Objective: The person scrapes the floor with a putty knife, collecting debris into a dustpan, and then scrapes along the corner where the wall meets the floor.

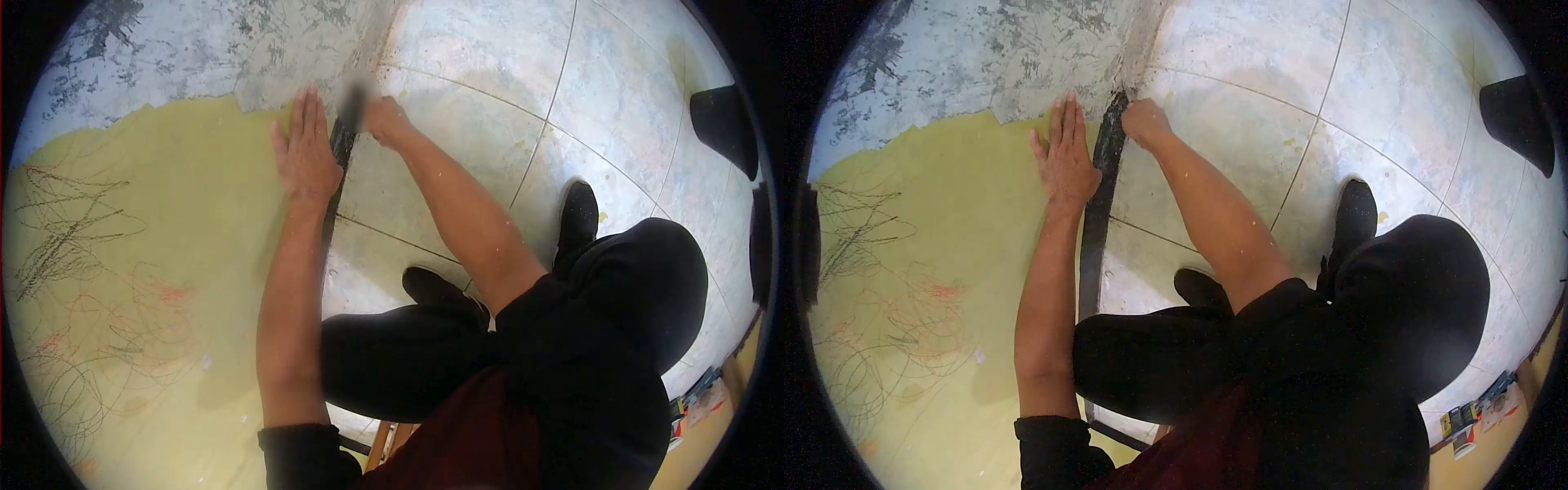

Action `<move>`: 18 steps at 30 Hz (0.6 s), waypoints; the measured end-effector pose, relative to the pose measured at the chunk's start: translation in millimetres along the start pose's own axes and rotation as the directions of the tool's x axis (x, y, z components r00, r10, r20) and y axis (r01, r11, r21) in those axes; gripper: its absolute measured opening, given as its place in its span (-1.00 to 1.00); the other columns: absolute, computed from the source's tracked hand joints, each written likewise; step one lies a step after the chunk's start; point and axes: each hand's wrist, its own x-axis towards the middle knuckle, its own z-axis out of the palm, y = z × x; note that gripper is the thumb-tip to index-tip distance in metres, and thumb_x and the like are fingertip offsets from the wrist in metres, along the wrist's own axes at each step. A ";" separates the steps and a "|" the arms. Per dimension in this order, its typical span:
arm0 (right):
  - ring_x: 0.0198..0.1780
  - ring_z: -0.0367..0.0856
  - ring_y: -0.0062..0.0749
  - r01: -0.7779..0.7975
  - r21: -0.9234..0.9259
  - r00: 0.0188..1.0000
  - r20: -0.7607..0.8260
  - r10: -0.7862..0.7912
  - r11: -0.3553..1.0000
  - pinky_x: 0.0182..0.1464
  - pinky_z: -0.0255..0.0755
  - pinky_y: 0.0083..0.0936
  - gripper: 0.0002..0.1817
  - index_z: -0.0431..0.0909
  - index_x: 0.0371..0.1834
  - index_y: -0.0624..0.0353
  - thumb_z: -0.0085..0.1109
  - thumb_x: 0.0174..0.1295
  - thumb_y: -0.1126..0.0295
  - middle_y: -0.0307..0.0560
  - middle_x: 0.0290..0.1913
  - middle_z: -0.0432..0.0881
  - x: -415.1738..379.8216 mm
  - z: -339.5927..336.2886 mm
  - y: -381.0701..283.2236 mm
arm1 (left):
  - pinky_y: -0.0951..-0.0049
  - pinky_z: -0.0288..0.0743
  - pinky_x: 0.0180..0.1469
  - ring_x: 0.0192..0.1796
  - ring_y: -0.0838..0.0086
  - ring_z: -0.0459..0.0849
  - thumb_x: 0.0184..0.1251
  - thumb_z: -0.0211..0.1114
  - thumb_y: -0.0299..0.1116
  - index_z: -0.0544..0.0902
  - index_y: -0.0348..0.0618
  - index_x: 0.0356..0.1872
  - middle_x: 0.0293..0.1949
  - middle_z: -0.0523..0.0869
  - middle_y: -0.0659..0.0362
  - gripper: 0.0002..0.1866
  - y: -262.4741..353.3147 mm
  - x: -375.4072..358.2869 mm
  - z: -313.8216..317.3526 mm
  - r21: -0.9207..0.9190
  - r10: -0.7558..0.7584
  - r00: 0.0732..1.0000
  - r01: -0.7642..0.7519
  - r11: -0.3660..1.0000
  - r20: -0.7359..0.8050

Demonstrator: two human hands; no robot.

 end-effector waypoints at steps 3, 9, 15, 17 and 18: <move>-0.16 0.68 0.16 0.058 0.082 0.981 -0.190 -0.041 0.995 -0.11 0.56 -0.16 -0.59 0.60 0.02 0.24 -0.13 0.39 0.19 0.29 -0.16 0.68 -9.6 38.3 17.7 | -0.14 -0.24 0.49 0.59 0.46 -0.23 -0.06 0.39 -0.37 0.03 -0.04 0.51 0.57 -0.15 0.38 0.03 2.6 7.3 -2.6 -0.024 -0.023 0.997 0.025 0.999 0.069; 0.09 0.59 0.10 -0.067 0.221 0.996 -0.046 0.079 0.973 0.13 0.44 -0.15 -0.57 0.58 0.10 0.20 -0.14 0.39 0.18 0.33 -0.01 0.62 -28.3 24.8 8.0 | -0.23 -0.23 0.46 0.59 0.47 -0.22 -0.07 0.39 -0.38 0.03 -0.02 0.51 0.57 -0.17 0.38 0.03 5.0 4.8 0.8 -0.051 -0.015 0.999 0.016 0.999 0.029; -0.04 0.66 0.11 -0.097 0.232 0.989 -0.085 0.119 0.968 0.00 0.49 -0.12 -0.55 0.59 0.02 0.29 -0.12 0.39 0.15 0.31 -0.14 0.67 -7.6 6.9 -6.3 | -0.18 -0.20 0.48 0.59 0.46 -0.23 -0.09 0.44 -0.34 0.01 -0.02 0.51 0.57 -0.17 0.37 0.07 5.4 2.6 3.0 0.014 -0.020 0.996 0.019 1.000 0.084; -0.01 0.64 0.13 -0.225 0.242 0.974 0.043 0.221 0.944 0.01 0.48 -0.12 -0.53 0.57 0.04 0.32 -0.12 0.39 0.14 0.31 -0.08 0.66 -7.3 1.5 -7.0 | -0.14 -0.20 0.49 0.59 0.49 -0.25 -0.11 0.47 -0.29 0.01 -0.02 0.51 0.57 -0.16 0.36 0.09 0.4 1.4 6.2 0.036 -0.005 1.000 0.005 0.999 0.009; 0.00 0.64 0.11 -0.134 0.264 0.991 0.037 0.129 0.955 -0.01 0.50 -0.15 -0.51 0.52 0.12 0.32 -0.14 0.39 0.14 0.30 0.00 0.62 2.1 17.7 7.7 | -0.14 -0.20 0.49 0.59 0.49 -0.25 -0.11 0.47 -0.29 0.01 -0.02 0.51 0.57 -0.16 0.36 0.09 -0.6 -0.6 2.5 0.037 -0.011 1.000 0.011 0.999 0.003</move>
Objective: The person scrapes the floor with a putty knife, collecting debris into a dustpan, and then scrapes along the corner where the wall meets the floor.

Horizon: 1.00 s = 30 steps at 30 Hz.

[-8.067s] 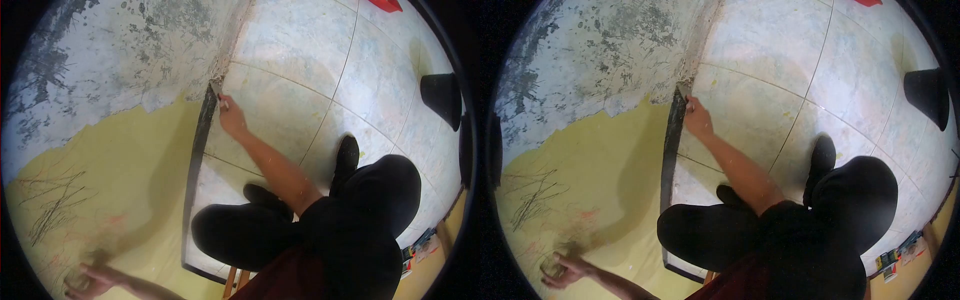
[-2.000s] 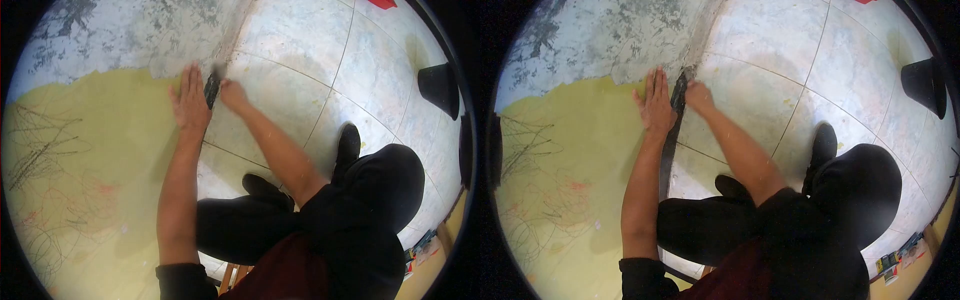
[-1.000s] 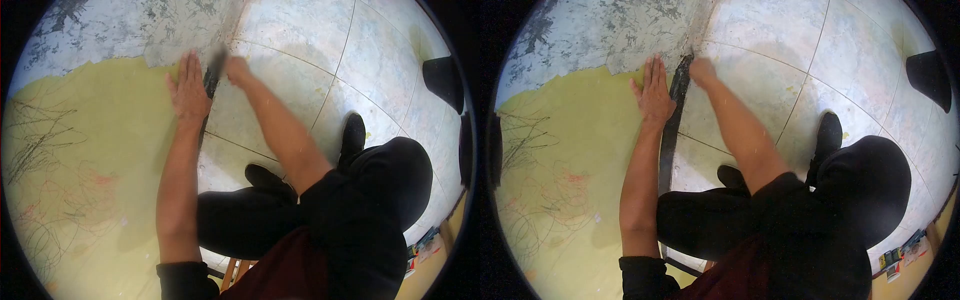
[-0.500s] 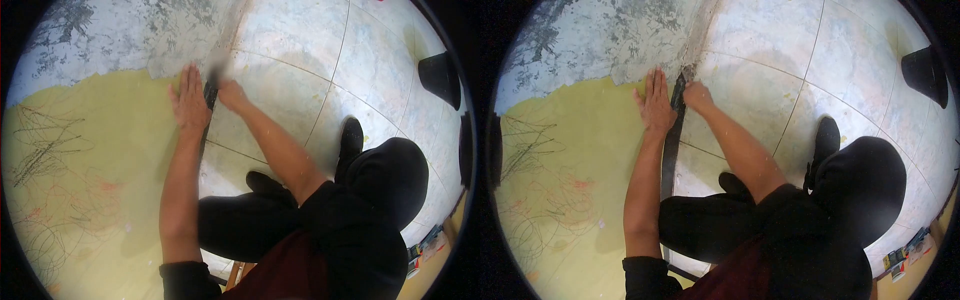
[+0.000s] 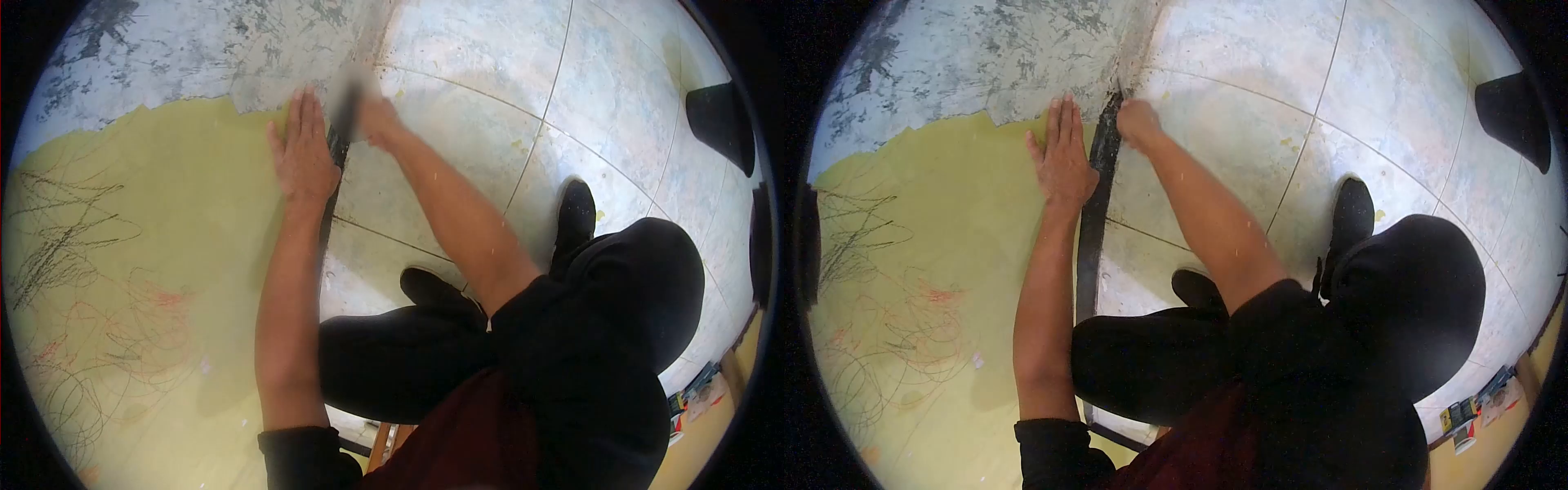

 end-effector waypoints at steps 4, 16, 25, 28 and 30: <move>-0.35 0.63 -0.31 0.271 0.271 0.962 -0.104 -0.252 0.923 -0.29 0.50 -0.43 -0.49 0.34 0.38 0.12 -0.05 0.35 0.32 0.04 -0.08 0.61 -24.9 37.3 41.3 | -0.13 -0.21 0.50 0.59 0.50 -0.20 -0.08 0.46 -0.28 0.05 -0.02 0.50 0.56 -0.12 0.35 0.05 1.8 5.5 -7.5 -0.071 0.007 0.999 -0.003 0.997 0.053; -0.54 0.44 -0.42 0.149 0.522 0.985 -0.155 -0.079 0.840 -0.59 0.30 -0.40 -0.56 0.32 0.26 0.09 -0.02 0.29 0.43 -0.16 -0.47 0.47 -9.3 45.2 38.4 | -0.26 -0.29 0.44 0.56 0.51 0.00 0.15 0.28 -0.27 0.19 0.04 0.46 0.53 0.08 0.34 -0.21 -15.2 -15.0 -19.6 -0.149 -0.062 0.976 0.031 0.988 -0.207; -0.59 0.36 -0.45 0.103 0.599 0.987 0.035 -0.154 0.794 -0.61 0.22 -0.43 -0.64 0.32 0.17 0.11 -0.02 0.31 0.40 -0.15 -0.52 0.42 -59.0 48.9 32.5 | -0.19 -0.44 0.44 0.53 0.49 0.09 0.20 0.18 -0.26 0.30 0.07 0.40 0.49 0.22 0.33 -0.33 -23.2 -14.4 -2.4 -0.117 -0.052 0.933 0.011 0.993 -0.356; -0.62 0.32 -0.49 0.174 0.496 0.985 -0.072 -0.159 0.851 -0.65 0.19 -0.44 -0.63 0.30 0.19 0.11 -0.02 0.32 0.38 -0.17 -0.53 0.40 -32.3 49.5 40.5 | -0.12 -0.60 0.45 0.53 0.47 0.12 0.21 0.15 -0.26 0.33 0.05 0.39 0.48 0.24 0.33 -0.35 -23.8 -19.9 0.0 -0.134 -0.048 0.938 0.001 0.991 -0.344; -0.65 0.30 -0.49 0.244 0.478 0.969 -0.148 -0.196 0.844 -0.69 0.17 -0.41 -0.62 0.27 0.21 0.09 -0.03 0.32 0.37 -0.18 -0.53 0.40 0.7 31.3 35.7 | -0.10 -0.59 0.46 0.53 0.48 0.10 0.20 0.15 -0.27 0.33 0.04 0.40 0.49 0.23 0.33 -0.35 -27.5 -28.4 -0.3 -0.133 -0.052 0.947 0.010 0.991 -0.318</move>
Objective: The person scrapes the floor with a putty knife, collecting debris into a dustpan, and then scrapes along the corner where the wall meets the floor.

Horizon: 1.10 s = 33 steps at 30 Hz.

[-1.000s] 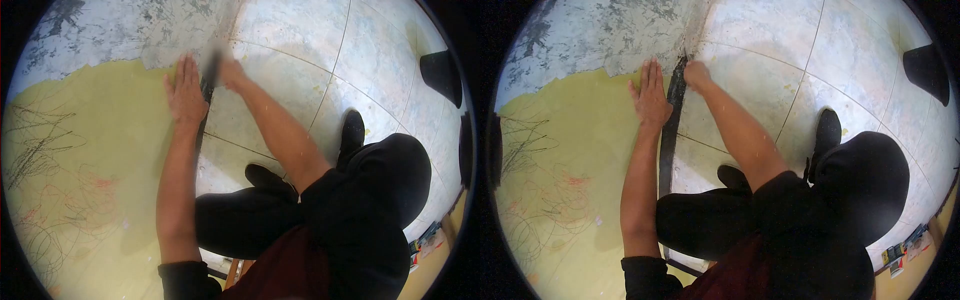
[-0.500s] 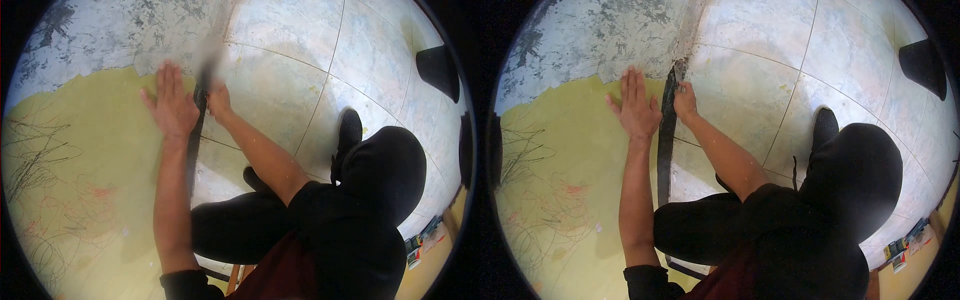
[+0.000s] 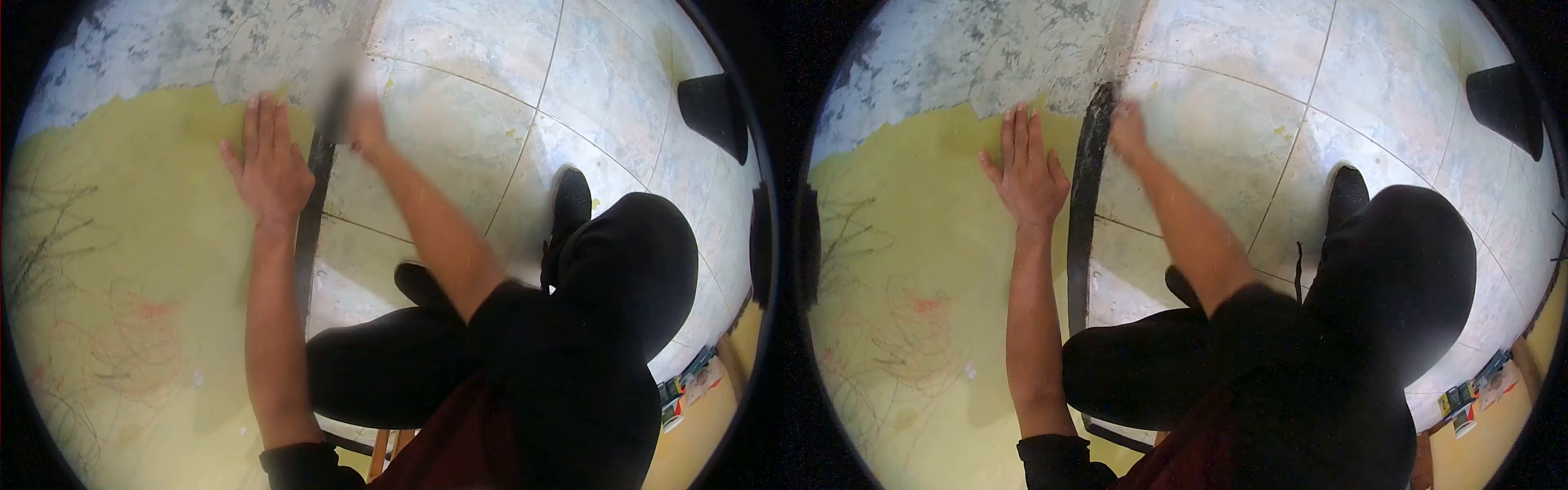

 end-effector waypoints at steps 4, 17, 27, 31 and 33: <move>-0.65 0.30 -0.50 -0.022 0.022 0.998 0.059 0.020 1.000 -0.70 0.14 -0.43 -0.64 0.27 0.19 0.07 -0.04 0.35 0.36 -0.20 -0.53 0.40 -13.8 2.0 -13.0 | -0.09 -0.55 0.47 0.54 0.48 0.08 0.20 0.15 -0.29 0.31 0.03 0.40 0.50 0.19 0.32 -0.34 -1.1 -1.4 -2.3 0.055 0.010 0.999 -0.012 0.998 0.037; -0.79 0.14 -0.55 -0.116 0.153 0.985 0.145 0.094 0.981 -0.78 0.01 -0.46 -0.61 0.23 0.27 -0.04 -0.06 0.39 0.34 -0.25 -0.64 0.32 -44.8 5.0 3.3 | -0.10 -0.43 0.48 0.54 0.46 0.10 0.19 0.14 -0.39 0.33 0.06 0.38 0.48 0.25 0.33 -0.36 0.6 3.2 2.4 0.036 0.004 1.000 -0.003 0.999 -0.014; -0.67 0.25 -0.52 -0.050 -0.020 0.995 0.090 0.051 0.999 -0.72 0.12 -0.48 -0.61 0.23 0.23 -0.02 -0.09 0.33 0.37 -0.21 -0.54 0.38 -27.5 -1.6 -5.2 | -0.05 -0.42 0.48 0.53 0.49 0.11 0.22 0.11 -0.39 0.34 0.07 0.38 0.47 0.26 0.36 -0.38 2.1 3.2 1.7 0.060 0.001 1.000 0.000 0.998 -0.010; -0.66 0.26 -0.51 -0.156 0.074 0.979 0.146 0.144 0.985 -0.74 0.10 -0.46 -0.62 0.25 0.22 -0.01 -0.08 0.33 0.35 -0.20 -0.54 0.39 -1.8 -19.2 -16.9 | -0.06 -0.42 0.48 0.53 0.49 0.12 0.25 0.08 -0.38 0.37 0.09 0.37 0.46 0.27 0.37 -0.41 2.0 -3.4 1.4 0.057 -0.002 1.000 0.003 0.998 -0.009; -0.66 0.26 -0.51 -0.105 0.027 0.983 0.157 0.099 0.994 -0.75 0.08 -0.46 -0.61 0.24 0.23 0.00 -0.08 0.33 0.35 -0.20 -0.53 0.39 -23.3 -13.3 -14.2 | -0.05 -0.42 0.48 0.53 0.49 0.12 0.25 0.07 -0.38 0.38 0.09 0.36 0.46 0.28 0.38 -0.43 2.6 5.5 5.2 0.042 -0.001 0.998 0.003 0.999 -0.056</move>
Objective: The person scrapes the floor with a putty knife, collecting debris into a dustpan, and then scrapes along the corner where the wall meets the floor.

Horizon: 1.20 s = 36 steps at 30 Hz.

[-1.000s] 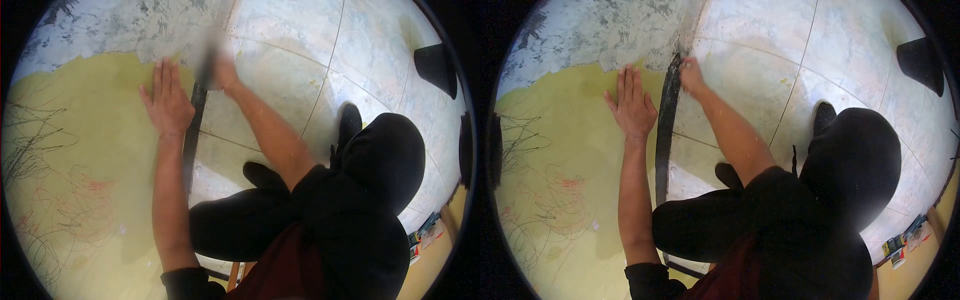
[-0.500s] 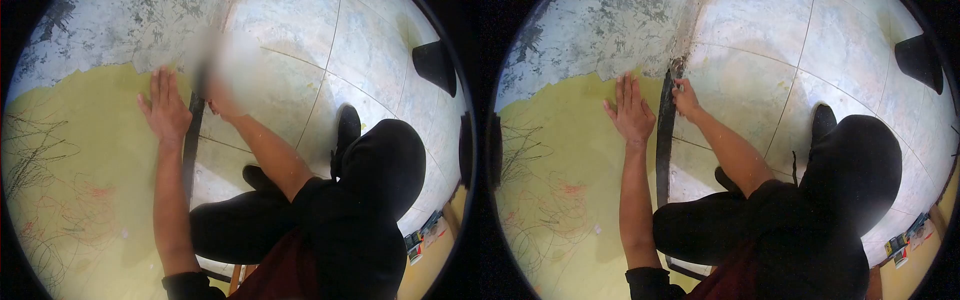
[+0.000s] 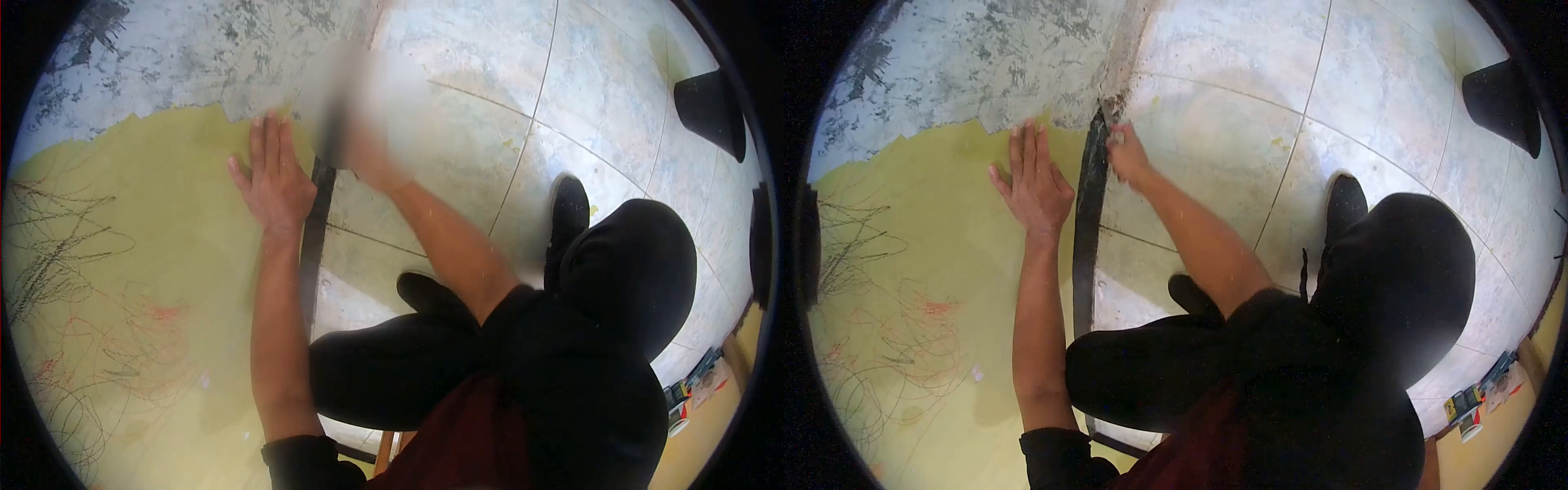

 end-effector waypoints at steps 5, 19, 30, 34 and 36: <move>-0.73 0.18 -0.57 -0.018 0.015 0.999 -0.032 0.018 1.000 -0.75 0.01 -0.48 -0.58 0.21 0.26 0.00 -0.05 0.34 0.38 -0.26 -0.61 0.33 26.2 -7.9 -4.1 | -0.07 -0.48 0.46 0.51 0.50 0.17 0.27 0.05 -0.38 0.43 0.12 0.31 0.43 0.34 0.41 -0.48 2.1 -0.3 -1.6 0.082 -0.009 1.000 0.008 0.997 0.009; -0.68 0.24 -0.52 -0.008 0.026 0.997 0.071 0.007 1.000 -0.72 0.13 -0.47 -0.62 0.25 0.23 -0.01 -0.03 0.38 0.29 -0.23 -0.56 0.37 -21.3 15.1 10.0 | -0.07 -0.51 0.45 0.47 0.52 0.26 0.18 0.07 -0.43 0.48 0.15 0.26 0.39 0.40 0.43 -0.46 4.7 6.5 11.7 0.071 -0.014 0.990 0.024 0.997 -0.138; -0.76 0.18 -0.56 -0.001 -0.002 1.000 0.018 0.001 1.000 -0.76 0.03 -0.51 -0.62 0.25 0.25 -0.04 -0.06 0.38 0.34 -0.26 -0.63 0.34 -15.7 14.5 1.9 | -0.14 -0.38 0.44 0.51 0.51 0.16 0.20 0.06 -0.47 0.40 0.09 0.33 0.44 0.31 0.42 -0.41 -0.3 -2.1 6.4 0.020 -0.022 0.999 0.023 1.000 -0.043; -0.74 0.20 -0.56 0.026 -0.005 0.999 -0.019 -0.026 1.000 -0.76 0.02 -0.52 -0.61 0.25 0.26 -0.06 -0.05 0.38 0.34 -0.25 -0.61 0.35 1.9 -0.6 0.6 | -0.14 -0.37 0.44 0.52 0.51 0.14 0.17 0.08 -0.47 0.40 0.11 0.33 0.45 0.30 0.43 -0.39 0.1 -6.7 2.3 0.008 -0.018 1.000 0.018 1.000 0.016; -0.73 0.20 -0.56 -0.006 0.013 1.000 -0.016 0.006 1.000 -0.77 0.03 -0.51 -0.61 0.25 0.26 -0.06 -0.04 0.37 0.34 -0.25 -0.60 0.35 4.4 1.4 -6.8 | -0.14 -0.37 0.44 0.52 0.51 0.14 0.16 0.09 -0.47 0.40 0.11 0.33 0.45 0.29 0.43 -0.39 0.4 -5.9 2.7 -0.006 -0.012 1.000 0.012 1.000 -0.013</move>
